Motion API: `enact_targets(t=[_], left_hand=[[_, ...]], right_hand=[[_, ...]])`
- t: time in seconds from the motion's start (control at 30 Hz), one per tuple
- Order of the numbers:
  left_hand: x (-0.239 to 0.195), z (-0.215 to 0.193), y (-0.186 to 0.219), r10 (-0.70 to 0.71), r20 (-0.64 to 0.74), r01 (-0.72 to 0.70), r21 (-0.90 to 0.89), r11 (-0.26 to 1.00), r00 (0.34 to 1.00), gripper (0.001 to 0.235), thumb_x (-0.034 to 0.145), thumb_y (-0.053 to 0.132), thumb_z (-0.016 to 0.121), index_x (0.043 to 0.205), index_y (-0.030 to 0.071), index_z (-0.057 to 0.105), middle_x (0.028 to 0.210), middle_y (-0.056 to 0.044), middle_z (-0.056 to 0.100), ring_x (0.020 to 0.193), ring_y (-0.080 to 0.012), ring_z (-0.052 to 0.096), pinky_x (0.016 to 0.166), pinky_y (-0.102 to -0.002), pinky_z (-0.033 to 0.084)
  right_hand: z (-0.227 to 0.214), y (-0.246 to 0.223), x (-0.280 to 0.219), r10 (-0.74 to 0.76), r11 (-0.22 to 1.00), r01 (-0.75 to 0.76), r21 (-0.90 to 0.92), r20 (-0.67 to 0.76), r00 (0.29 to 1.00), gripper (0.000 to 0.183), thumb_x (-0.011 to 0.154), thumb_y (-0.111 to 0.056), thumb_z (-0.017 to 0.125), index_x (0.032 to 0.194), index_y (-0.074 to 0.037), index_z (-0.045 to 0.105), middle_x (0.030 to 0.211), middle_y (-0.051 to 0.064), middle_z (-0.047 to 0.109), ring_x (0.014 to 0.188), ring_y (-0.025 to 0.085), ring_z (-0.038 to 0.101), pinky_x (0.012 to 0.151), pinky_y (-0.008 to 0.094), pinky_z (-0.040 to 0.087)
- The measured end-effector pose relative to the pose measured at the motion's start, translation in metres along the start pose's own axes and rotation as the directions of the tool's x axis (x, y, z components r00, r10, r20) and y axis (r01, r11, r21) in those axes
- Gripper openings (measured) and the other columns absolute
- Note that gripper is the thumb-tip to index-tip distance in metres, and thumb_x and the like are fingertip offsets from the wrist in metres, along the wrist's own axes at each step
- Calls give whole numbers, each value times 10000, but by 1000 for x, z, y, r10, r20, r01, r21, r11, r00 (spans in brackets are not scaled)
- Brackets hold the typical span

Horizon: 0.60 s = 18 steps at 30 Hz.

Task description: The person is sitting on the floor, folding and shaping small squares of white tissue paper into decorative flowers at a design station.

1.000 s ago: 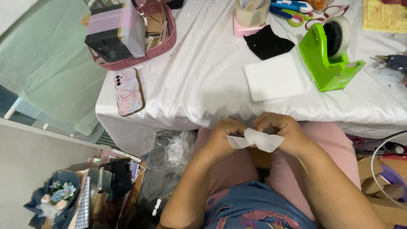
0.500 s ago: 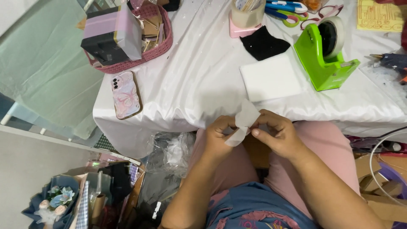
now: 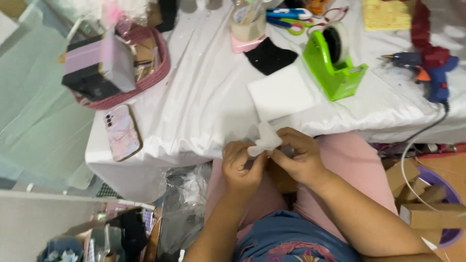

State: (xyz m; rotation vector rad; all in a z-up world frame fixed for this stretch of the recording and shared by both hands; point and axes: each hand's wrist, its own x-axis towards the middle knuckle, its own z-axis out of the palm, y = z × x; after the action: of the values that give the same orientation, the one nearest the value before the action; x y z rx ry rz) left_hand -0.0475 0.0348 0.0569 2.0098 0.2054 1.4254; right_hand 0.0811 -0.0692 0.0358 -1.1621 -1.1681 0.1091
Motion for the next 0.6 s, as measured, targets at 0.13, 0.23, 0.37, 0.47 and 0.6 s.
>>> enact_targets(t=[0.13, 0.23, 0.37, 0.47, 0.6], left_hand=[[-3, 12, -5, 40, 71, -33, -93, 995, 997, 100, 812, 37, 816, 776, 64, 727, 744, -53, 695, 749, -269, 659, 794, -391, 505], [-2, 28, -2, 7, 110, 18, -229, 973, 994, 57, 825, 49, 831, 809, 55, 777, 758, -47, 738, 734, -252, 662, 814, -372, 530], [-10, 64, -7, 85, 33, -72, -286, 956, 996, 125, 848, 79, 776, 739, 56, 721, 786, -73, 680, 763, -232, 608, 930, -434, 533], [-21, 81, -2, 83, 188, -25, -296, 955, 979, 74, 778, 60, 792, 809, 64, 724, 1009, -100, 700, 963, -254, 624, 1088, -511, 477], [-23, 107, 31, 102, 469, 76, -347, 935, 877, 150, 724, -2, 749, 820, 73, 662, 1262, -108, 656, 1294, -350, 567, 1213, -527, 366]], right_hand=[[-11, -12, 3, -18, 999, 15, -42, -69, 997, 63, 865, 20, 763, 815, -13, 743, 749, 74, 671, 700, 154, 608, 723, 330, 565], [-24, -25, -1, -11, 996, 2, -89, -97, 995, 59, 856, 11, 784, 845, -36, 751, 769, 77, 675, 723, 192, 647, 743, 337, 548], [-63, -47, -27, -150, 863, 109, -494, -45, 988, 755, 798, -415, 841, 1356, 15, 568, 1329, 267, 569, 1241, 474, 566, 1048, 595, 450], [-98, -75, -66, 14, 722, 19, -692, 42, 999, 951, 784, -625, 775, 1472, -34, 491, 1541, 306, 411, 1442, 510, 394, 1173, 638, 309], [-130, -113, -114, 340, 581, -150, -800, 71, 938, 1084, 753, -770, 664, 1546, -79, 402, 1678, 266, 186, 1577, 467, 71, 1247, 645, 65]])
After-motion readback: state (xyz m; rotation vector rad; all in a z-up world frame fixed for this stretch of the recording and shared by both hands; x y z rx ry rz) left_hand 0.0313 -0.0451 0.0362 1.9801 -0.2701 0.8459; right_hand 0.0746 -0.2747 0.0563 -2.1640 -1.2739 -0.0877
